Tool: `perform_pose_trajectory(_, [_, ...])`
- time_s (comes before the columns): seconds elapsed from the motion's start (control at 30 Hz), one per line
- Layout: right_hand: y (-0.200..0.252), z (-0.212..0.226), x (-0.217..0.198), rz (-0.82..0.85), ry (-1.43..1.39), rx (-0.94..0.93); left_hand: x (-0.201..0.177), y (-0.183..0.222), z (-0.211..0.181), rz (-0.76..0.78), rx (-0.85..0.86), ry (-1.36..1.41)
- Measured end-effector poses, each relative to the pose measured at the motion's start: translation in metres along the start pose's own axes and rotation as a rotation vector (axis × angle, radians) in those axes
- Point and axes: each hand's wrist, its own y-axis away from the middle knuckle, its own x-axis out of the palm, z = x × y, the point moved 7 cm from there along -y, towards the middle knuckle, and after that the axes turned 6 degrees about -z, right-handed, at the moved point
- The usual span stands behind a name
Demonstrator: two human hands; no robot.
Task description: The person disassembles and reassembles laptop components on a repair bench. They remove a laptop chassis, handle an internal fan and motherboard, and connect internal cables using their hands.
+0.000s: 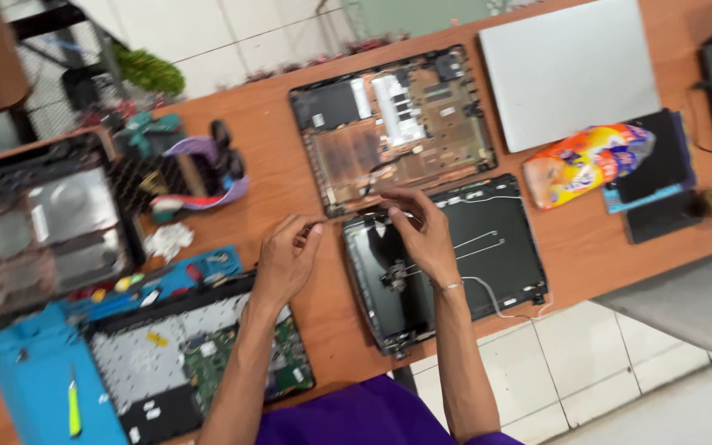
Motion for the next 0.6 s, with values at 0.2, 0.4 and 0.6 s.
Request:
perform_pose_trajectory(0.2, [0.064, 0.012, 0.065, 0.061, -0.040, -0.052, -0.075, 0.067, 0.035, -0.053, -0.031, -0.125])
perform_pose_trajectory(0.4, [0.093, -0.029, 0.133, 0.151, -0.050, -0.042, -0.136, 0.120, 0.077, -0.159, 0.054, -0.102])
perform_pose_trajectory(0.6, [0.106, -0.056, 0.166, 0.082, 0.121, -0.208, -0.173, 0.169, 0.133, -0.206, 0.008, -0.240])
